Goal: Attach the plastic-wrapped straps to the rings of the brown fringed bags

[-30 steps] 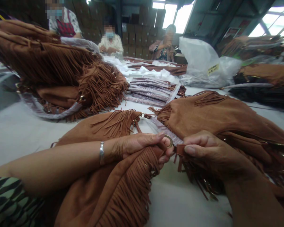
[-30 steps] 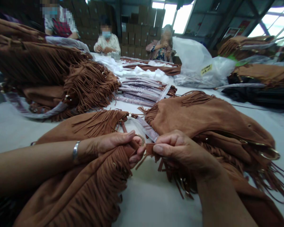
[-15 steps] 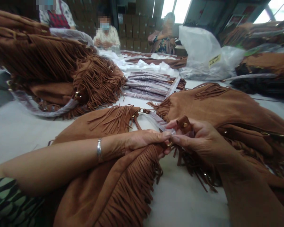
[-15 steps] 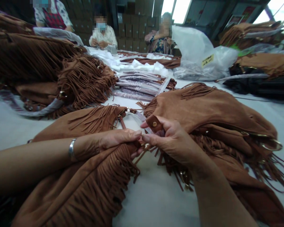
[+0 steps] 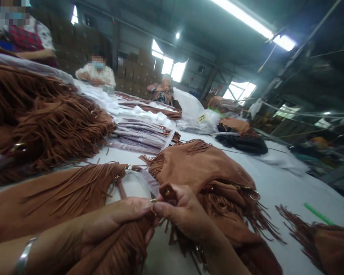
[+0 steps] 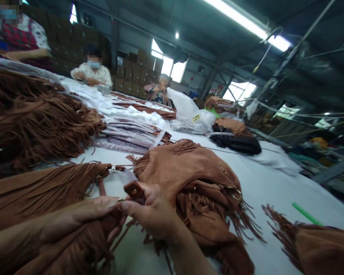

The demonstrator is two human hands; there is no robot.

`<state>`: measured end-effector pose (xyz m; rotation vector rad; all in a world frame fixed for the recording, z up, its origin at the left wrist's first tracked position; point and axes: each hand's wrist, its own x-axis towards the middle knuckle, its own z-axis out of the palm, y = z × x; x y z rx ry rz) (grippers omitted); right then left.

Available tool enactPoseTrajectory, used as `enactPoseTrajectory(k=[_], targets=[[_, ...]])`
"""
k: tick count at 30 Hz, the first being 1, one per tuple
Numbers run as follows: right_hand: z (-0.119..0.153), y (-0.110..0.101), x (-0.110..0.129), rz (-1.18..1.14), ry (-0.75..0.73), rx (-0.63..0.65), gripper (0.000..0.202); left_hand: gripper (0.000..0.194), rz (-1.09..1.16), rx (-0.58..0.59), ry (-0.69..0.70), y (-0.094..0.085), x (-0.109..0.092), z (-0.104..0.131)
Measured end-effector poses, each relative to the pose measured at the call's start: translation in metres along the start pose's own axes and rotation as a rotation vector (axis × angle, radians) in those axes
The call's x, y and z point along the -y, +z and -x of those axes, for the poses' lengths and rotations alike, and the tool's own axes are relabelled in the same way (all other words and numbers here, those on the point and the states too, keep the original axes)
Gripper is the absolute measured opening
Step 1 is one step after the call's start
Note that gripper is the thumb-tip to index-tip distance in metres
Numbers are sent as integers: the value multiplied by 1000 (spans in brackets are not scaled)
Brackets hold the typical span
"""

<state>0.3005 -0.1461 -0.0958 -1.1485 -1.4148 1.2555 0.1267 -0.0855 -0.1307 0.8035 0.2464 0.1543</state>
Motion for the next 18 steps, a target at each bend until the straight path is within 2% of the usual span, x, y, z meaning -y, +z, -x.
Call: enactPoseTrajectory(k=[4,7,11,14,18], targets=[[2,7,6,-14,-6,-29,28,46,48,-48,-7,7,1,2],[3,7,11,-34,18,-22,31,51,-17,-28,8,5,1,1],[3,7,13,1,-21,-1,27,45,-54,10,16,1,-1,2],[2,10,14,-28,-15,50,19,38,90,-28,-15,0,-2,5],[-1,5,13,-40,49,153,13,37,111,-35,0,-3,-2,7]])
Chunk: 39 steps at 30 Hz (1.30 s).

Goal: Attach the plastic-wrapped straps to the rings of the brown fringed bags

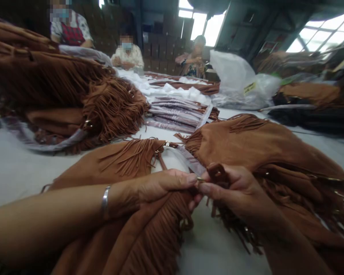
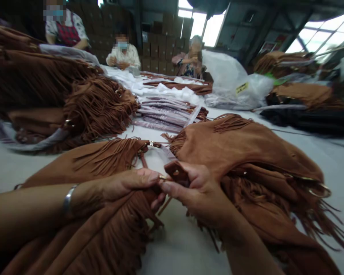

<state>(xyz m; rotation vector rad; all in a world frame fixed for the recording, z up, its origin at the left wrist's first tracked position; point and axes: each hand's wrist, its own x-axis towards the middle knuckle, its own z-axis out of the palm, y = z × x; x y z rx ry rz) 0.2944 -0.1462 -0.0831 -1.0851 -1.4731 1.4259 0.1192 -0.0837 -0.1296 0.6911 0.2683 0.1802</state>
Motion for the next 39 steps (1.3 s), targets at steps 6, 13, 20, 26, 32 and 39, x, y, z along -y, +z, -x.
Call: enactPoseTrajectory(k=[6,13,20,26,32,39], targets=[[12,-21,2,91,96,-10,26,31,41,-16,75,-1,-1,1],[13,-23,12,406,193,173,26,26,44,-82,96,0,-2,6],[4,-18,2,584,209,233,31,30,-73,-129,63,-6,2,5],[7,1,0,1034,28,30,34,37,-253,-160,101,-13,2,4],[11,14,-8,1295,-81,-141,30,39,-456,-171,196,-9,-2,9],[11,27,-9,1409,-116,-226,32,42,-873,-229,458,-3,-6,12]])
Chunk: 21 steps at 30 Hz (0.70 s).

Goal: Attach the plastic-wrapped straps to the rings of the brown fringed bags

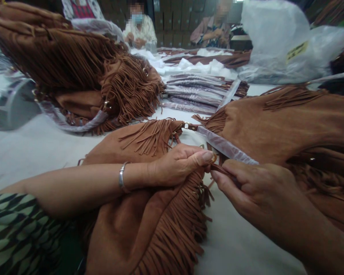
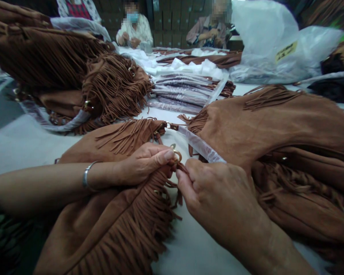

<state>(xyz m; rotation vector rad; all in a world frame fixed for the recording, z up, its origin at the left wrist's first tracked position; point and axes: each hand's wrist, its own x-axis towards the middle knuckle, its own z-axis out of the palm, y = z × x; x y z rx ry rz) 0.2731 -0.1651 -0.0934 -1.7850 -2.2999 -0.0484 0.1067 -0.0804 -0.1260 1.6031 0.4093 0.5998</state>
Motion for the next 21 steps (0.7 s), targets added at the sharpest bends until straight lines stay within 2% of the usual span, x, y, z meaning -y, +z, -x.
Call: enactPoseTrajectory(k=[2,6,11,14,17,21], targets=[[1,1,5,12,-17,-56,31,40,-94,-7,65,-1,1,1],[-1,4,13,30,-74,-168,30,37,-240,-39,73,-3,2,4],[-3,9,14,84,-76,-200,31,36,-316,-13,67,-6,0,3],[-5,8,11,-32,-27,-128,32,39,-322,13,77,-9,0,1],[-7,2,5,-250,29,18,33,40,-325,71,111,-13,-1,1],[-10,-5,1,-460,76,140,31,37,-436,121,187,-17,-2,3]])
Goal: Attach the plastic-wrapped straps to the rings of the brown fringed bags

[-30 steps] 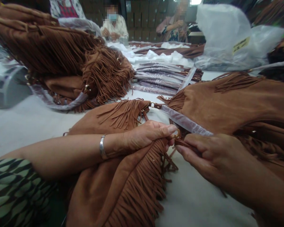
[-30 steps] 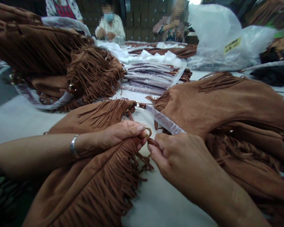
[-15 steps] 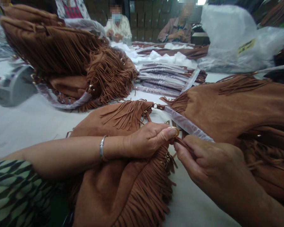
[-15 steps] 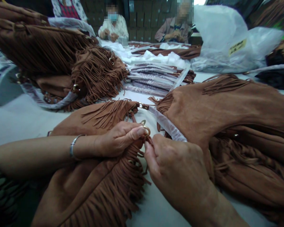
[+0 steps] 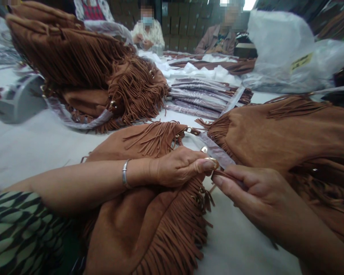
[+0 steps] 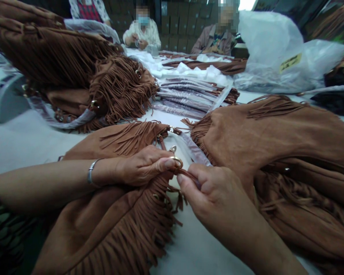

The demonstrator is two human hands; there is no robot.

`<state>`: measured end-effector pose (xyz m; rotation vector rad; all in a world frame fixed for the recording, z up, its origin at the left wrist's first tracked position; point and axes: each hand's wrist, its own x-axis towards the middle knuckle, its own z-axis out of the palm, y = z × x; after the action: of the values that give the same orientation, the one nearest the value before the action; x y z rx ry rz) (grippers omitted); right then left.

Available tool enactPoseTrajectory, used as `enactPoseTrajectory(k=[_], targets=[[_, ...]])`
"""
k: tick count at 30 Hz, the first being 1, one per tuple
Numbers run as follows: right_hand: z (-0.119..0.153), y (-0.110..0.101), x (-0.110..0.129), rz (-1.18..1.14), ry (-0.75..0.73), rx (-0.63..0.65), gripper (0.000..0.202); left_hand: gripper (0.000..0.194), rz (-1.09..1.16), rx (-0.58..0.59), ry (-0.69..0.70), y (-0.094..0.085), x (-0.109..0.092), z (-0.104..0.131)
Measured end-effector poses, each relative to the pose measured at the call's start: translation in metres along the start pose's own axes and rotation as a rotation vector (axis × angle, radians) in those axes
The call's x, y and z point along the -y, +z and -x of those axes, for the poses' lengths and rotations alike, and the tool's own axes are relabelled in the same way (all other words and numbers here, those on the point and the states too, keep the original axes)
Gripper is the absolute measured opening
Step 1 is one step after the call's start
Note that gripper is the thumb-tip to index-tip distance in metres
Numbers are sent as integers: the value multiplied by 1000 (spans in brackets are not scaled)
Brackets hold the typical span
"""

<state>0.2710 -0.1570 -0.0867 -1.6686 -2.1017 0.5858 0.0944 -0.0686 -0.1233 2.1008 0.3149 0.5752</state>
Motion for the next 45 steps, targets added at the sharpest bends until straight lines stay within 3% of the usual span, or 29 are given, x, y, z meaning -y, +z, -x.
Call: enactPoseTrajectory(k=[4,8,11,14,16,17,20,22,24,26,28,30,33,39,42,45], targets=[[-2,3,2,-162,4,71,32,36,-44,23,-3,-2,-1,1],[-2,5,3,-129,57,52,29,42,104,7,-62,-3,2,-2],[-3,-3,-6,-277,71,45,29,43,518,8,-238,0,2,-5],[-6,-13,-21,-700,167,-177,28,37,1034,140,-433,3,-3,-9],[-8,-17,-29,-889,250,-267,29,34,1167,216,-480,3,-9,-13],[-9,-17,-31,-924,271,-234,30,33,1167,232,-484,3,-12,-15],[-8,-16,-30,-947,263,-18,30,35,1070,250,-479,0,-20,-23],[-7,-14,-27,-999,259,32,30,38,971,273,-494,-2,-25,-30],[-7,-12,-23,-1076,293,12,29,36,765,225,-523,-5,-32,-36],[-8,-8,-18,-1149,353,-28,27,30,424,83,-549,-7,-45,-39],[-11,-2,-13,-1199,406,-64,25,24,84,-38,-546,-5,-61,-35],[-12,4,-8,-1214,425,-98,25,21,-110,-77,-522,1,-76,-26],[-12,10,-2,-1202,399,-167,26,19,-247,-97,-510,19,-88,-11],[-6,13,9,-1160,328,-252,27,25,-485,-242,-553,55,-84,-4],[-2,13,12,-1136,289,-273,26,32,-634,-314,-600,64,-80,-2],[1,14,12,-1087,241,-278,27,31,-659,-357,-540,67,-75,2]])
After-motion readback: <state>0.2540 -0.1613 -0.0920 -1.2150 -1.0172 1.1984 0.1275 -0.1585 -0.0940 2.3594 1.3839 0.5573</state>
